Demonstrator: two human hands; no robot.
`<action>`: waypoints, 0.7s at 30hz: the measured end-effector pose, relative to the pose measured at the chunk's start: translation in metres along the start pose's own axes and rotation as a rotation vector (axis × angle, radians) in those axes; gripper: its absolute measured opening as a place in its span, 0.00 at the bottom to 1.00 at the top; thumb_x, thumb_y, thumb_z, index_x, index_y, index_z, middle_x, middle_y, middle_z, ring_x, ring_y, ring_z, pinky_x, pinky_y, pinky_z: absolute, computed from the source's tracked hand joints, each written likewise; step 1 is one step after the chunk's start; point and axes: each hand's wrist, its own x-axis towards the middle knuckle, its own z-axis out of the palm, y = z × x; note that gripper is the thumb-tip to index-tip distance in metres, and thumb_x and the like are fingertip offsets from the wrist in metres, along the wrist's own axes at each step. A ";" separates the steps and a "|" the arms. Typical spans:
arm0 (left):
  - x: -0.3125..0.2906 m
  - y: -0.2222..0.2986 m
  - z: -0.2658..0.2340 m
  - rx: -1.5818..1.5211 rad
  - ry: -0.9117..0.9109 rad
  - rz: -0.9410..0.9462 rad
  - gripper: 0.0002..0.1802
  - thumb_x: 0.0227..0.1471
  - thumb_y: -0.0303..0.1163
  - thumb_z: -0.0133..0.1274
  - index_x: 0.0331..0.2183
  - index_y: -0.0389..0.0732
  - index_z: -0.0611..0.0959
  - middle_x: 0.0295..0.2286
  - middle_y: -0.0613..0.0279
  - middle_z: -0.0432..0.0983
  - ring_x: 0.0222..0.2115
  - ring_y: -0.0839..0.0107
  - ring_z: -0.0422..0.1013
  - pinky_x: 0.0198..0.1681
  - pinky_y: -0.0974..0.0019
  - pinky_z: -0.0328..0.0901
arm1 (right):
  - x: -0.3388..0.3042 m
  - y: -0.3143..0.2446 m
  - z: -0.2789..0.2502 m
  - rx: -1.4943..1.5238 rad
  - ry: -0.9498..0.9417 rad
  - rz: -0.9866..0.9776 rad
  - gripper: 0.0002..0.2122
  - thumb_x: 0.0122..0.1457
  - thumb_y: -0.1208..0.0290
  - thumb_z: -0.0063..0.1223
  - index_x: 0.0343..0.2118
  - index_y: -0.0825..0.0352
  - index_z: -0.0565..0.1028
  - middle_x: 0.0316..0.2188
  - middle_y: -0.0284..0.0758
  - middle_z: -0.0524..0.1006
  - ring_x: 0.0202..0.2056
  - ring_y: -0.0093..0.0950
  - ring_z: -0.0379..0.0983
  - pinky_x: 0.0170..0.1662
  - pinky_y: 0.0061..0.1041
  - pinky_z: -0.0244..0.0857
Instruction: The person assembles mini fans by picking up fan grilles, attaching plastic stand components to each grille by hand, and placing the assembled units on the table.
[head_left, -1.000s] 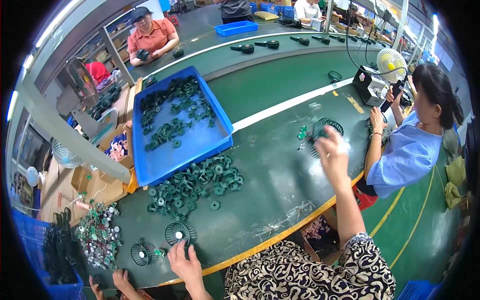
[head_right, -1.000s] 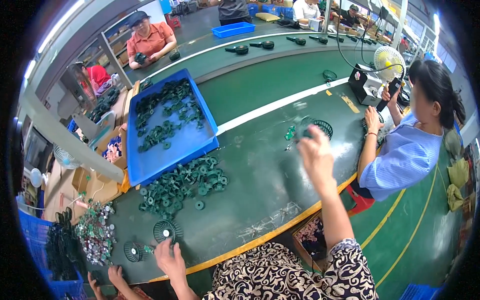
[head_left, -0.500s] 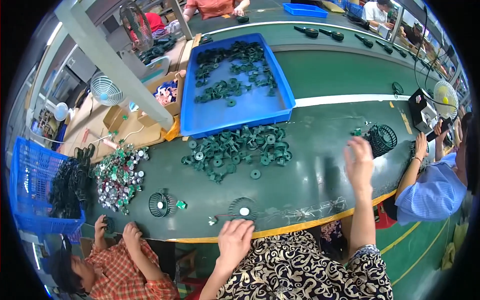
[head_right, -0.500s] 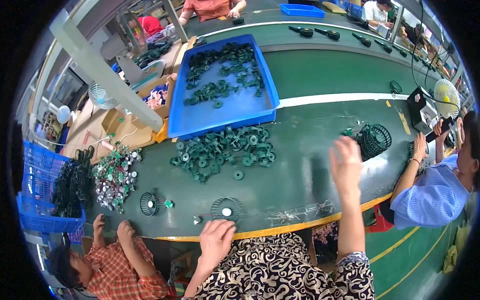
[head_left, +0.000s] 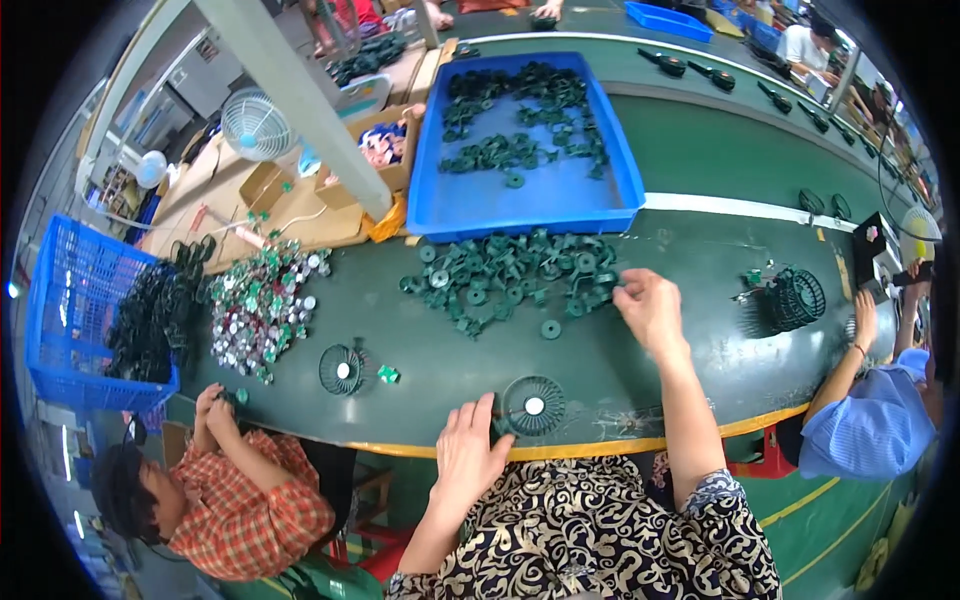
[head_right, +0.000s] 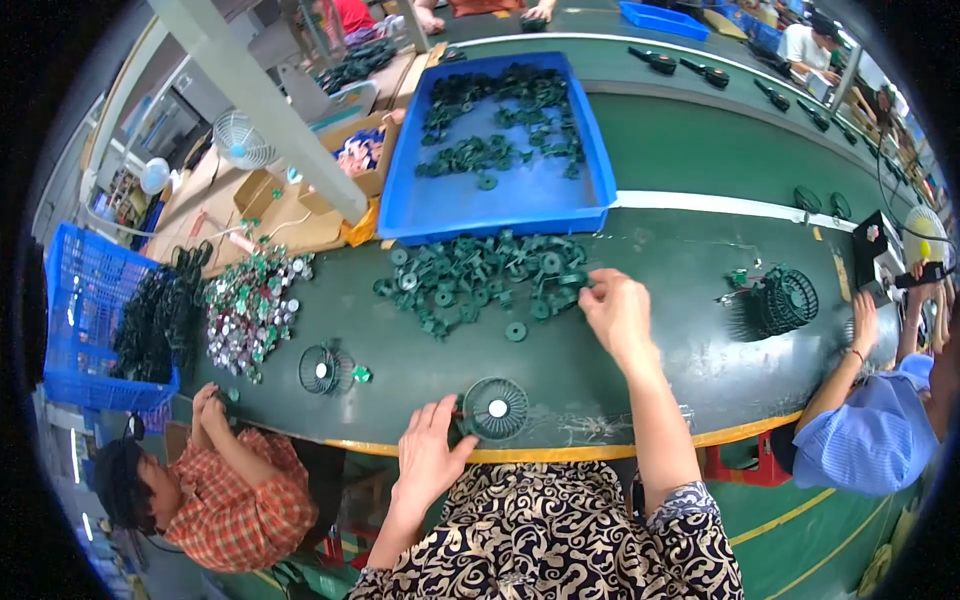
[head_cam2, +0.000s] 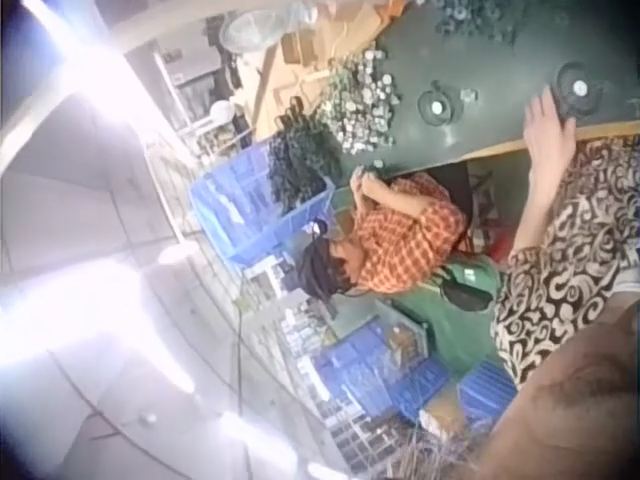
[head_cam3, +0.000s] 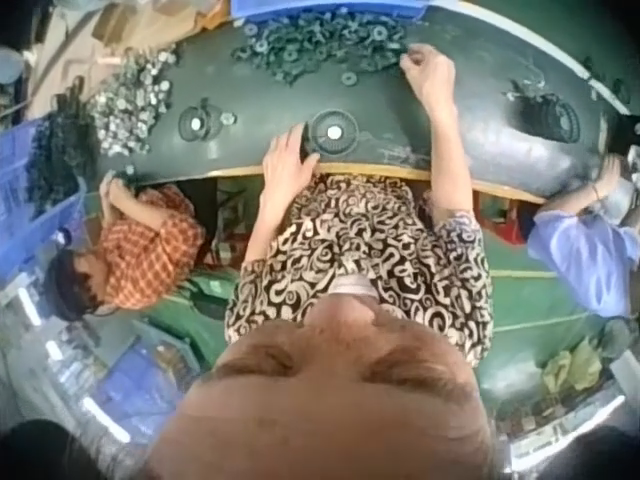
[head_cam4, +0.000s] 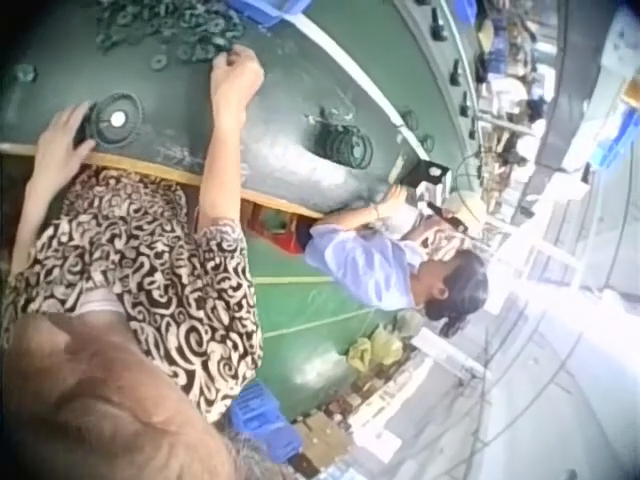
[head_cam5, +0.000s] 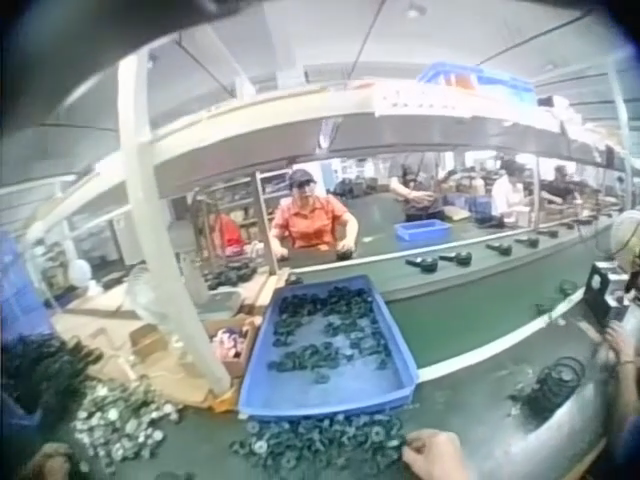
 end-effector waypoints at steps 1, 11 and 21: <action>0.000 -0.002 0.002 0.018 0.058 0.005 0.36 0.45 0.31 0.67 0.56 0.37 0.74 0.42 0.50 0.76 0.44 0.47 0.72 0.46 0.49 0.70 | -0.002 -0.005 -0.007 -0.008 -0.004 0.031 0.16 0.55 0.71 0.63 0.45 0.74 0.81 0.32 0.44 0.85 0.31 0.33 0.83 0.39 0.31 0.76; 0.012 -0.003 0.004 0.018 0.272 -0.002 0.12 0.49 0.28 0.64 0.39 0.38 0.86 0.29 0.56 0.81 0.33 0.53 0.75 0.36 0.52 0.70 | -0.063 0.032 -0.023 0.084 0.049 0.105 0.20 0.57 0.78 0.58 0.55 0.69 0.76 0.20 0.34 0.78 0.21 0.23 0.71 0.32 0.25 0.68; 0.011 -0.013 0.001 -0.247 0.143 0.020 0.08 0.52 0.29 0.64 0.36 0.37 0.88 0.28 0.55 0.82 0.29 0.56 0.76 0.35 0.57 0.70 | -0.074 0.057 -0.034 -0.370 0.182 -0.239 0.17 0.58 0.75 0.63 0.51 0.63 0.79 0.44 0.43 0.73 0.38 0.39 0.75 0.41 0.34 0.71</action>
